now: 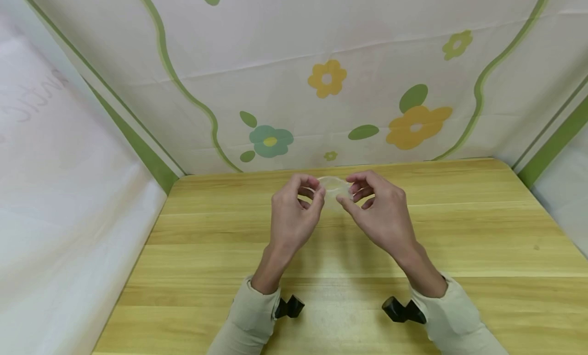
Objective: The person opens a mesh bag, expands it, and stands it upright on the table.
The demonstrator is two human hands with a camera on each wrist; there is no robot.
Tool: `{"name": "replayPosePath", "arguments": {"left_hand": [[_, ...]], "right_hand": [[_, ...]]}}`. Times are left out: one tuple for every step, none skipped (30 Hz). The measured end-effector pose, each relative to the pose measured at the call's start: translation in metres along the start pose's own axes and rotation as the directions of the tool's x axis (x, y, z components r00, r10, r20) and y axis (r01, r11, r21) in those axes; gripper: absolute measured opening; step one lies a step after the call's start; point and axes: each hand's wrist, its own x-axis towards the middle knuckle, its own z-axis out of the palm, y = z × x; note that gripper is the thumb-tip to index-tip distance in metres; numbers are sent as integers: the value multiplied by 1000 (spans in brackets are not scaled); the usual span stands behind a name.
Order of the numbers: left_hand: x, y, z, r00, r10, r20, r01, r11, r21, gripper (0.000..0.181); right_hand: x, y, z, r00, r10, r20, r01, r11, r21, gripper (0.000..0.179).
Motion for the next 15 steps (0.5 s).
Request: {"name": "replayPosePath", "arguments": {"left_hand": [[0,0,0,1000,11,9,-11,1000,-3,14],[0,0,0,1000,22,19,-22,1000,-9,15],[0,0,0,999,32,29,-31,999,-16,17],[0,0,0,998,40,38,-40,999,-20,17],[0,-1,1,998,48,45,-47,999,-23,18],[0,-1,1,997,55,50,-54,998,-25,18],[0,-1,1,997,61,54,-60,998,-26,18],[1,-1,1,996,68,56,-66,997,-29,17],[1,-1,1,996,74,57,-73,997,-30,17],[1,-1,0,995,85,57,-84,996,-30,16],[2,-1,0,994,96,57,-95,995,-29,15],[2,-2,0,992,110,56,-109,994,-28,13],[2,-2,0,990,126,57,-125,992,-27,12],[3,-2,-1,988,143,59,-142,990,-26,12],[3,-3,-1,985,159,60,-158,987,-23,11]], "right_hand": [[0,0,0,1000,5,1,-5,1000,-5,30],[0,0,-1,1000,13,1,-13,1000,-7,28],[0,0,-1,1000,19,-1,-19,1000,-8,26],[0,0,-1,1000,23,-4,-23,1000,-11,25],[0,0,-1,1000,28,-8,-28,1000,-12,24],[1,0,-1,999,31,-13,-32,999,-11,24],[0,0,-1,999,35,-19,-35,999,-9,23],[1,1,-2,999,37,-25,-37,999,-7,22],[1,1,-2,999,37,-33,-37,999,-6,21],[1,1,-2,999,39,-38,-39,999,-3,21],[1,1,-3,998,41,-45,-41,999,-1,20],[1,2,-3,998,41,-51,-41,999,0,19],[1,2,-3,997,44,-58,-44,999,2,18],[1,2,-4,997,46,-64,-46,999,5,17],[1,2,-4,996,49,-69,-48,999,7,17]]}}
